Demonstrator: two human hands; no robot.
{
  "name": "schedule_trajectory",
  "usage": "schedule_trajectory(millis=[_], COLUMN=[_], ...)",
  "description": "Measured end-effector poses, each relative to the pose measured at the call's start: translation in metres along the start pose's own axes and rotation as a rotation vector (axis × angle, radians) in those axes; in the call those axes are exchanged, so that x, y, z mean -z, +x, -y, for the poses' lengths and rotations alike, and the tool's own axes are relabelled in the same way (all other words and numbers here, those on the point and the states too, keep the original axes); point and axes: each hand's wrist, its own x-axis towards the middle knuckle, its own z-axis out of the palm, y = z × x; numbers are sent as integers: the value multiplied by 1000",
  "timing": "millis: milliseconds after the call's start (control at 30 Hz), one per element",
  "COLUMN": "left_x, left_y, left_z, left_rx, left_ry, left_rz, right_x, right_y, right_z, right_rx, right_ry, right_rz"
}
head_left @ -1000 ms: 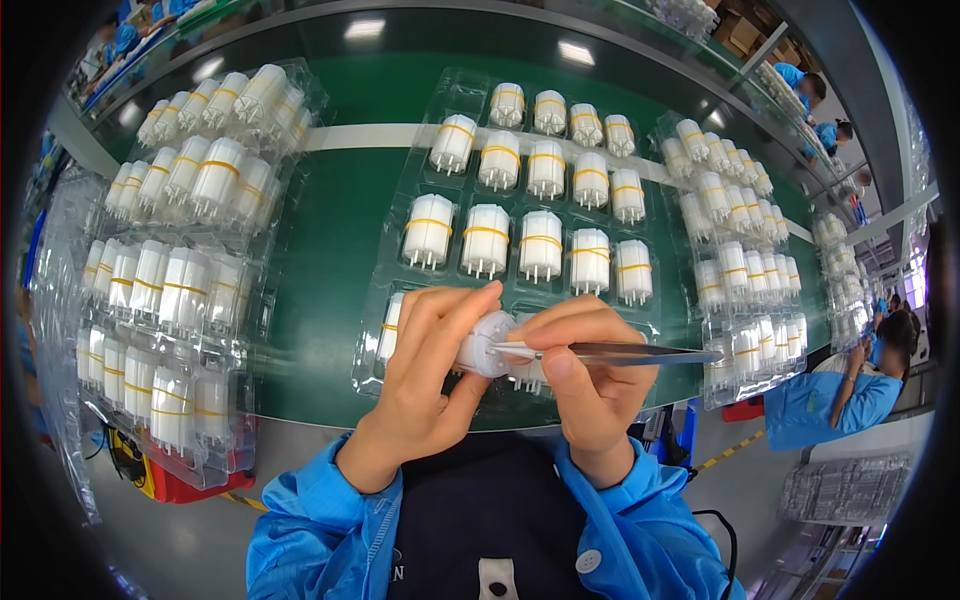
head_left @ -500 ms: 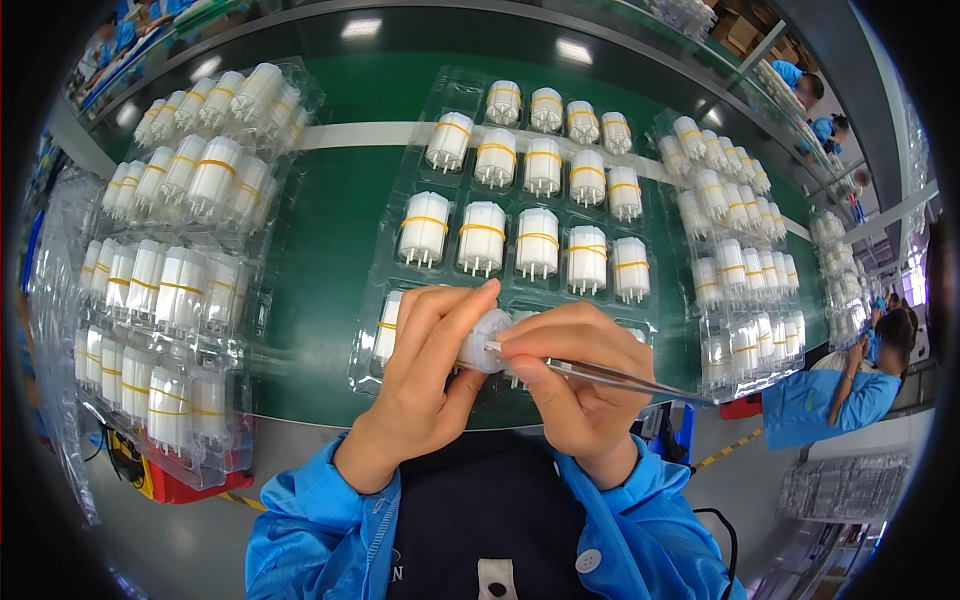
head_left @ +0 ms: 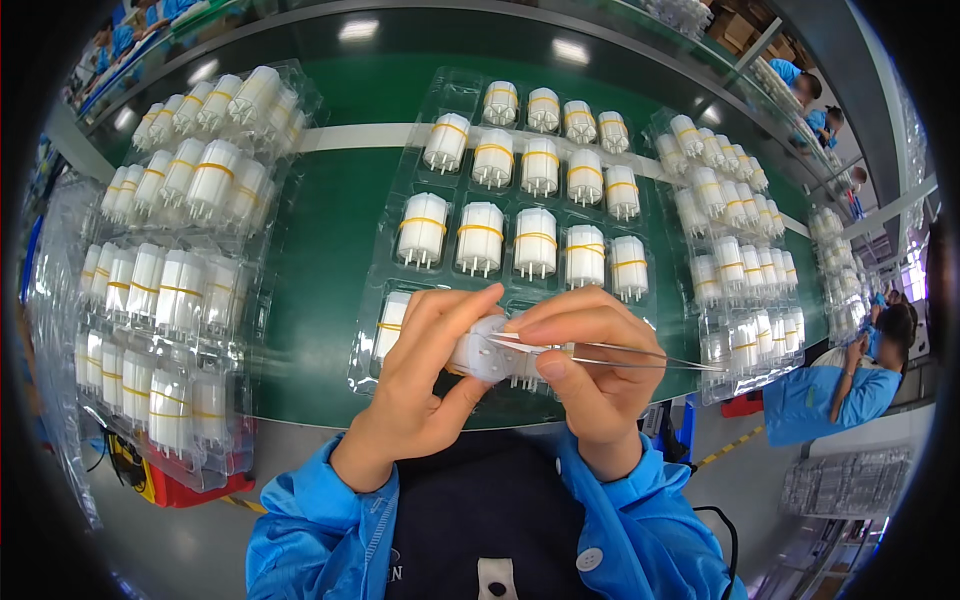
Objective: The person uses tweezers to insert small white components into cylindrical white objects on a green tray. They pick up each object, insert the component, and place it back into the tray, repeating this process for multiple units.
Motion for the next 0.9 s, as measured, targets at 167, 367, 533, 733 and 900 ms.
schedule_trajectory(millis=[167,367,533,733,900], left_x=[1,2,1,1,1], left_y=[0,-1,0,-1,0], left_z=[1,1,1,1,1], left_rx=[-17,-12,-21,-31,-45], left_ry=[4,-3,18,35,35], left_rz=[13,19,11,-1,-3], right_x=[1,1,-1,1,1], right_y=[2,0,-3,-3,1], right_z=[0,-1,-3,-2,1], right_rx=[18,-16,-40,-7,21], right_ry=[-62,-9,14,3,-69], right_rz=[35,16,-30,-7,27])
